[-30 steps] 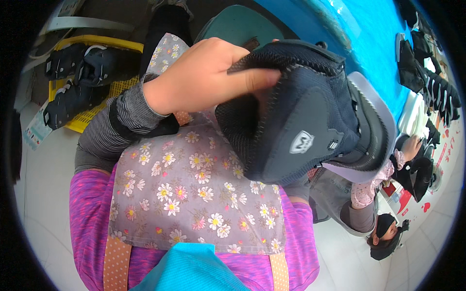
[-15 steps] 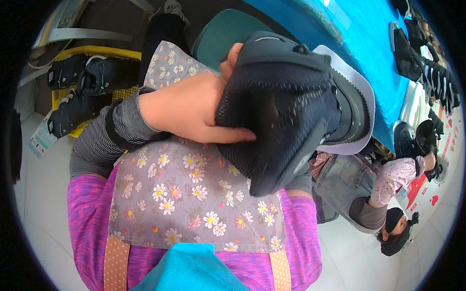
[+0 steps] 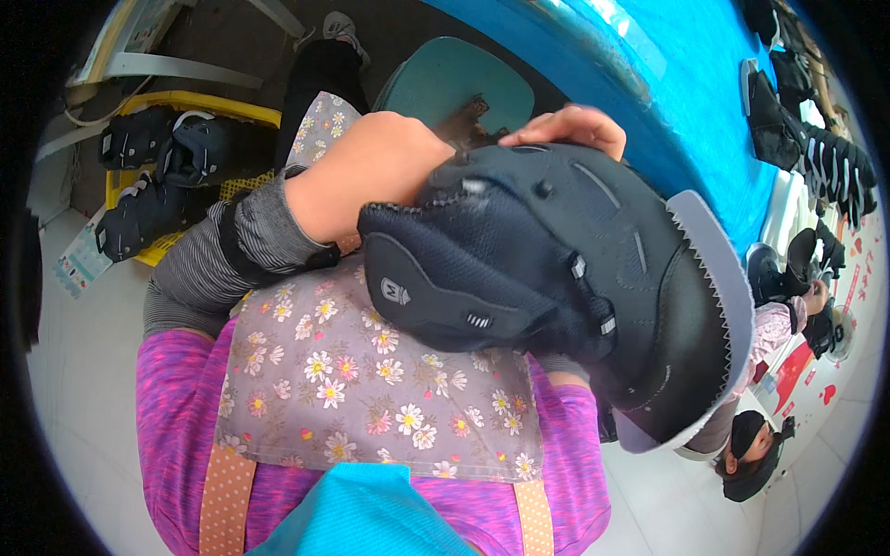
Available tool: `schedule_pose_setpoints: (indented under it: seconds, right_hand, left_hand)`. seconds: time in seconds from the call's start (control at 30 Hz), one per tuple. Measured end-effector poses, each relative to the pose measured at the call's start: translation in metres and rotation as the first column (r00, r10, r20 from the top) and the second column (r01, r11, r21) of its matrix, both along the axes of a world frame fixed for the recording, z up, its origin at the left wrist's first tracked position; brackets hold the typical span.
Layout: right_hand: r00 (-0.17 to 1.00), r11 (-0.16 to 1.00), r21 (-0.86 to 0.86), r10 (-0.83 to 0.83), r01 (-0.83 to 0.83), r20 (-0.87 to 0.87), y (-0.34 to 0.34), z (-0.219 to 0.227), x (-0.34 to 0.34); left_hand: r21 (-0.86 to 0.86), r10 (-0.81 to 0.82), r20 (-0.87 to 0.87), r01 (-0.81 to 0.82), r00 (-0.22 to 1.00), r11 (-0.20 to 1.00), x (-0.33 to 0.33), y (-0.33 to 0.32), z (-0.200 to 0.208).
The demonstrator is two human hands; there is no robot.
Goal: The person assembles shoe components by hand, first fitting a black inner liner into a grey and black shoe upper and then inserting a white foam padding piece into the heel area of another shoe upper at a workstation.
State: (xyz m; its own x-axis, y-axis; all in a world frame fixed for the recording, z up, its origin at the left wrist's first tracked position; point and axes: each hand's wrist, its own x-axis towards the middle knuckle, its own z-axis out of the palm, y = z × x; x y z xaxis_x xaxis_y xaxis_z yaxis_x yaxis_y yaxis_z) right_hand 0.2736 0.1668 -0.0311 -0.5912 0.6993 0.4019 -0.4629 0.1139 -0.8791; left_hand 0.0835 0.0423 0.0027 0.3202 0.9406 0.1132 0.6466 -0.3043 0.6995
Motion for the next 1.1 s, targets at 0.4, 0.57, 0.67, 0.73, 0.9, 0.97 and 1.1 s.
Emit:
schedule_pose_setpoints:
  seconds: [0.4, 0.57, 0.67, 0.73, 0.9, 0.97, 1.1]
  right_hand:
    - [0.821, 0.417, -0.717, 0.405, -0.558, -0.403, 0.006, -0.039, 0.017]
    - [0.879, 0.616, -0.635, 0.405, -0.465, -0.251, -0.001, -0.016, 0.005]
    - [0.866, 0.581, -0.662, 0.443, -0.474, -0.231, -0.008, -0.016, -0.004]
    - [0.898, 0.629, -0.659, 0.404, -0.412, -0.176, -0.016, -0.011, -0.002]
    - [0.971, 0.805, -0.552, 0.234, -0.217, -0.040, -0.025, 0.004, 0.006]
    - [0.982, 0.854, -0.494, 0.190, -0.164, 0.002, -0.027, 0.011, 0.007]
    - [0.993, 0.944, -0.324, 0.096, -0.068, 0.072, -0.032, 0.032, 0.018]
  left_hand:
    - [0.175, 0.255, 0.228, -0.297, 0.940, 0.939, 0.009, 0.003, 0.008]
    - [0.211, 0.043, 0.536, -0.183, 0.843, 0.960, 0.023, 0.012, 0.007]
    - [0.112, -0.003, 0.682, -0.100, 0.731, 0.989, 0.022, 0.008, 0.007]
    - [0.175, 0.059, 0.484, -0.163, 0.873, 0.971, 0.011, 0.004, 0.004]
    - [0.454, 0.165, 0.319, -0.304, 0.933, 0.838, 0.007, 0.011, 0.016]
    - [0.382, 0.011, 0.506, -0.235, 0.863, 0.894, 0.016, 0.013, 0.009]
    - [0.236, -0.142, 0.732, -0.053, 0.667, 0.970, 0.018, 0.015, 0.003]
